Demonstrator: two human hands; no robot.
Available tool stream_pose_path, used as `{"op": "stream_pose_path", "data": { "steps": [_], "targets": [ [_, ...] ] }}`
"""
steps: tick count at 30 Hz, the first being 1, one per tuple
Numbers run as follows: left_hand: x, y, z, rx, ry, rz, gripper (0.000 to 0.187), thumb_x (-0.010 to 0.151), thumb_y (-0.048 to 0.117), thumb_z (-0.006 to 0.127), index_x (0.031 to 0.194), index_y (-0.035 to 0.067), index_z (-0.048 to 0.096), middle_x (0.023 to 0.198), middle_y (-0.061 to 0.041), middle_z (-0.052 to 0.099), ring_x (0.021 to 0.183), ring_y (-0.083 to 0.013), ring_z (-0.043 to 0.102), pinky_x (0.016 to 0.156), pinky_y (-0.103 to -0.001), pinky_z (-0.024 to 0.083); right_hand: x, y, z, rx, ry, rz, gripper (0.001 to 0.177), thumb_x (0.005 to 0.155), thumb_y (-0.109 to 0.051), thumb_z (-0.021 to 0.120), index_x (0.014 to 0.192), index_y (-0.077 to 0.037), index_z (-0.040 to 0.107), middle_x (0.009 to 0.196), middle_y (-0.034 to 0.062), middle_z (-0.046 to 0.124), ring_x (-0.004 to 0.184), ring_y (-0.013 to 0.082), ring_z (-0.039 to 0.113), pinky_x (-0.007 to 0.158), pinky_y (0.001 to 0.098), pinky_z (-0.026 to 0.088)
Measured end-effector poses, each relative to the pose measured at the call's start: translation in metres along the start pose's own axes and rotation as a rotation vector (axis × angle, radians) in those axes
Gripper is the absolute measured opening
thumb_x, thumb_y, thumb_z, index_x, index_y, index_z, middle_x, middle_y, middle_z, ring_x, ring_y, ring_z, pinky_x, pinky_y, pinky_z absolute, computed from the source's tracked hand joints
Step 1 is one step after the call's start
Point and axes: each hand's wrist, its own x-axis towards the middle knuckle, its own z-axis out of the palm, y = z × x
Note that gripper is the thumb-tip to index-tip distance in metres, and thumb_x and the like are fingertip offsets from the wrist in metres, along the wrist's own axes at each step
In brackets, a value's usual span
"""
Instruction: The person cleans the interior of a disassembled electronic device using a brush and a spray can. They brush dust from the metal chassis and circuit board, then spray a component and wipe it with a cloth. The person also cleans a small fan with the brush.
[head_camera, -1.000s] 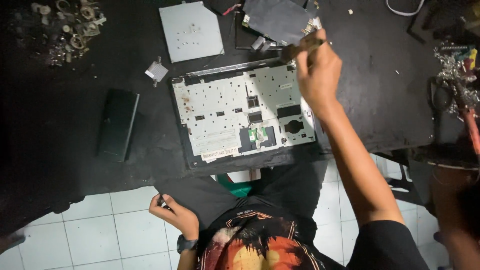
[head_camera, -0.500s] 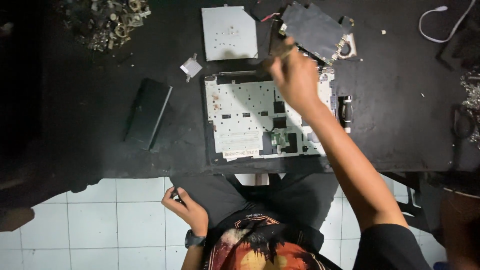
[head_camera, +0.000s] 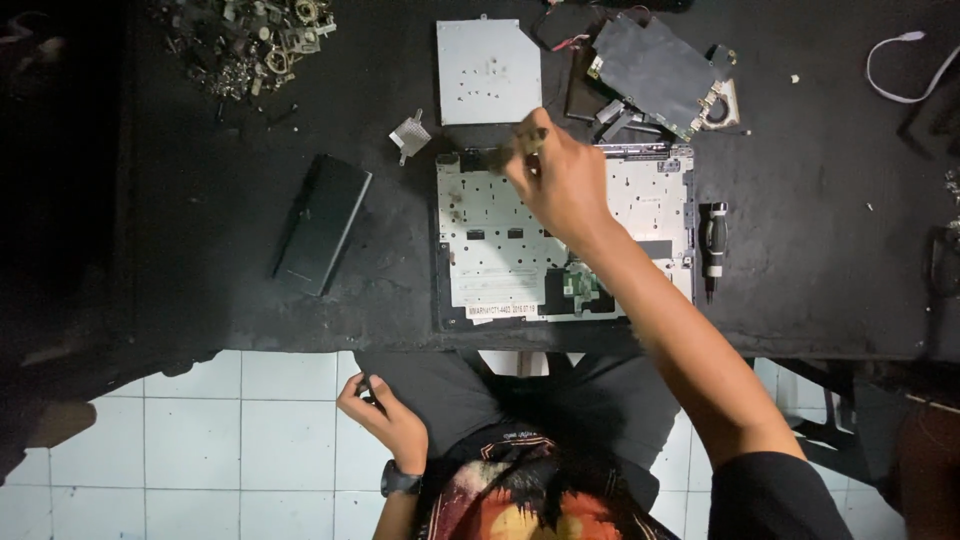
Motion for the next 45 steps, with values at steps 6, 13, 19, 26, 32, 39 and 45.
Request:
{"op": "stream_pose_path", "data": {
  "steps": [6,13,19,26,32,39,45],
  "targets": [
    [0.0,0.001,0.001,0.013,-0.004,0.01,0.022,0.111,0.021,0.044,0.118,0.001,0.049,0.113,-0.013,0.046,0.1,-0.0271,0.046,0.092,-0.04,0.041,-0.02,0.032,-0.029,0.056,-0.037,0.082,0.007,0.103,0.004,0.055,0.099,-0.001,0.058,0.065,0.0041,0.062,0.042,0.007,0.05,0.027,0.0171,0.036],
    [0.0,-0.01,0.002,0.064,-0.011,0.057,0.024,0.112,0.019,0.043,0.121,-0.002,0.047,0.117,-0.018,0.045,0.106,-0.0335,0.045,0.098,-0.045,0.037,-0.071,0.088,-0.087,0.199,0.066,0.304,0.009,0.102,0.004,0.051,0.098,-0.003,0.053,0.071,0.0044,0.054,0.052,0.0126,0.044,0.046,0.0308,0.033],
    [-0.003,-0.001,0.005,0.041,-0.03,0.052,0.025,0.113,0.019,0.042,0.122,-0.004,0.046,0.119,-0.017,0.044,0.107,-0.0324,0.045,0.098,-0.044,0.038,-0.101,0.135,-0.121,-0.171,0.168,0.35,0.015,0.109,-0.01,0.059,0.099,-0.004,0.048,0.064,0.0065,0.052,0.051,0.025,0.046,0.054,0.0417,0.037],
    [-0.006,-0.006,0.005,0.087,-0.059,0.061,0.022,0.115,0.022,0.039,0.122,0.002,0.042,0.117,-0.016,0.04,0.098,-0.0326,0.041,0.088,-0.047,0.035,-0.094,0.136,-0.123,-0.044,0.175,0.349,0.013,0.107,-0.006,0.053,0.096,-0.007,0.046,0.068,0.0014,0.048,0.052,0.0139,0.04,0.047,0.0346,0.032],
    [-0.005,-0.005,0.005,0.1,-0.035,0.036,0.026,0.114,0.025,0.04,0.122,0.001,0.042,0.119,-0.015,0.042,0.102,-0.0312,0.042,0.092,-0.045,0.036,-0.094,0.136,-0.119,-0.067,0.209,0.345,0.018,0.115,-0.017,0.052,0.103,-0.004,0.046,0.068,0.0042,0.049,0.052,0.017,0.042,0.048,0.0356,0.034],
    [-0.004,-0.003,0.006,0.073,-0.035,0.025,0.023,0.114,0.022,0.04,0.121,0.001,0.042,0.118,-0.015,0.042,0.101,-0.0305,0.042,0.091,-0.044,0.035,-0.108,0.118,-0.139,-0.116,0.124,0.321,0.005,0.102,0.0,0.051,0.103,-0.004,0.053,0.066,0.0042,0.045,0.052,0.0188,0.038,0.05,0.039,0.033],
    [-0.004,-0.006,0.006,0.062,-0.06,0.08,0.02,0.115,0.02,0.04,0.121,0.001,0.042,0.117,-0.015,0.04,0.095,-0.0299,0.039,0.088,-0.045,0.034,-0.11,0.106,-0.132,-0.13,0.15,0.329,0.01,0.101,0.0,0.051,0.097,-0.007,0.046,0.067,0.004,0.045,0.052,0.0196,0.039,0.05,0.0394,0.033]
  ]
}}
